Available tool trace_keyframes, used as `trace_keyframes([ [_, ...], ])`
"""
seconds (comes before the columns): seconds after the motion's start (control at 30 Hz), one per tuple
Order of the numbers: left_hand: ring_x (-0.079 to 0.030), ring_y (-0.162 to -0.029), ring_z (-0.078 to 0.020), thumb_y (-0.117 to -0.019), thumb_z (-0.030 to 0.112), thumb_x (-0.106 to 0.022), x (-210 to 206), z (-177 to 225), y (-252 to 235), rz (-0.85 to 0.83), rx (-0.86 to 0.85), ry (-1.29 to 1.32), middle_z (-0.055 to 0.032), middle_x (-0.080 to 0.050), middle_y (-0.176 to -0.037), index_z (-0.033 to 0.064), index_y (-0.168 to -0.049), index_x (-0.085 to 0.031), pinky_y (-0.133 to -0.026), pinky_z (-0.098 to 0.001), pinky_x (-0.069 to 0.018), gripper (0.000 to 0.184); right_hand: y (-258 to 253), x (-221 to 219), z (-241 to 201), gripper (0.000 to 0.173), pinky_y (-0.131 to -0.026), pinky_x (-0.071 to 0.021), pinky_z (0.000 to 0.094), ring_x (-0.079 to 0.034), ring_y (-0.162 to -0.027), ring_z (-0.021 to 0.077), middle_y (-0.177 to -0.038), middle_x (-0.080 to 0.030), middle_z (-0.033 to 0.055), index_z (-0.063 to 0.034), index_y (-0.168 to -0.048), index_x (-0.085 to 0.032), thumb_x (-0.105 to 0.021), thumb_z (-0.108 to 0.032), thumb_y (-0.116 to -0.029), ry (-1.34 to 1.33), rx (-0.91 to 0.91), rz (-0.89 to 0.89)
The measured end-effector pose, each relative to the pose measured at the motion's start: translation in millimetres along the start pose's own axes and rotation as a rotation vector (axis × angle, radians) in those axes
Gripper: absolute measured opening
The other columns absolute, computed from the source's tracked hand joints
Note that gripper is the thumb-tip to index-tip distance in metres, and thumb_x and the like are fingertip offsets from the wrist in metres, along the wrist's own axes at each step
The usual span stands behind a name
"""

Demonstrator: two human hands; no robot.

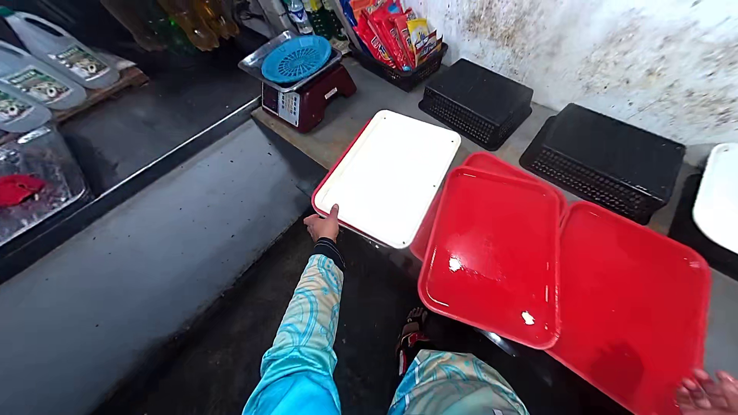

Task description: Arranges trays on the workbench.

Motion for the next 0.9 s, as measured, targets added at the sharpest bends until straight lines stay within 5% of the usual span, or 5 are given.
trace_keyframes([
  [0.23, -0.051, -0.133, -0.0461, -0.0841, 0.030, -0.080, 7, 0, -64, -0.074, -0.071, -0.181, -0.0357, -0.049, -0.143, -0.0104, -0.148, -0.037, -0.110, -0.0590, -0.0437, 0.087, 122, -260, 18, 0.035, -0.066, -0.0591, 0.0321, -0.069, -0.077, 0.0157, -0.101, -0.072, 0.0077, -0.0019, -0.137, -0.052, -0.043, -0.019, -0.1087, 0.201, -0.074, -0.547],
  [0.33, -0.064, -0.116, -0.0425, -0.0852, 0.017, -0.075, 6, -2, -74, -0.114, -0.067, -0.076, -0.0334, -0.054, -0.135, -0.0072, -0.146, -0.038, -0.092, -0.0583, -0.0566, 0.075, 177, -337, 39, 0.037, -0.073, -0.0613, 0.0383, -0.071, -0.086, 0.0211, -0.113, -0.071, 0.0109, -0.0037, -0.140, -0.055, -0.046, -0.021, -0.1074, 0.363, -0.114, -0.976],
  [0.7, -0.056, -0.124, -0.0471, -0.0932, 0.018, -0.064, 55, 29, -71, -0.233, -0.340, -0.515, -0.0310, -0.048, -0.144, -0.0030, -0.127, -0.062, -0.099, -0.0649, -0.0484, 0.040, 248, -402, 97, 0.053, -0.074, -0.0610, 0.0382, -0.073, -0.092, 0.0239, -0.130, -0.065, 0.0127, -0.0151, -0.156, -0.032, -0.053, -0.025, -0.1080, 0.410, -0.609, -1.040],
  [0.8, -0.067, -0.076, -0.0260, -0.1044, 0.024, -0.056, 63, 32, -70, -0.428, -0.240, -0.247, -0.0186, -0.064, -0.098, -0.0016, -0.112, -0.058, -0.063, -0.0455, -0.0585, 0.027, 252, -400, 96, 0.049, -0.078, -0.0608, 0.0396, -0.071, -0.101, 0.0242, -0.137, -0.062, 0.0124, -0.0126, -0.152, -0.038, -0.054, -0.024, -0.1071, 0.378, -0.541, -0.973],
  [0.9, -0.060, -0.046, -0.0136, -0.1070, 0.028, -0.052, 69, 36, -73, -0.759, -0.151, 0.014, -0.0090, -0.067, -0.072, 0.0038, -0.109, -0.056, -0.038, -0.0282, -0.0491, 0.025, 258, -396, 93, 0.042, -0.078, -0.0631, 0.0404, -0.071, -0.104, 0.0229, -0.139, -0.060, 0.0100, -0.0107, -0.145, -0.048, -0.056, -0.021, -0.1055, 0.356, -0.350, -0.879],
])
Point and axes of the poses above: each hand's wrist, its own y-axis away from the middle knuckle, its own x-axis out of the back of the hand, z = x × y, the point moved 1 cm from there along -y, towards the middle knuckle
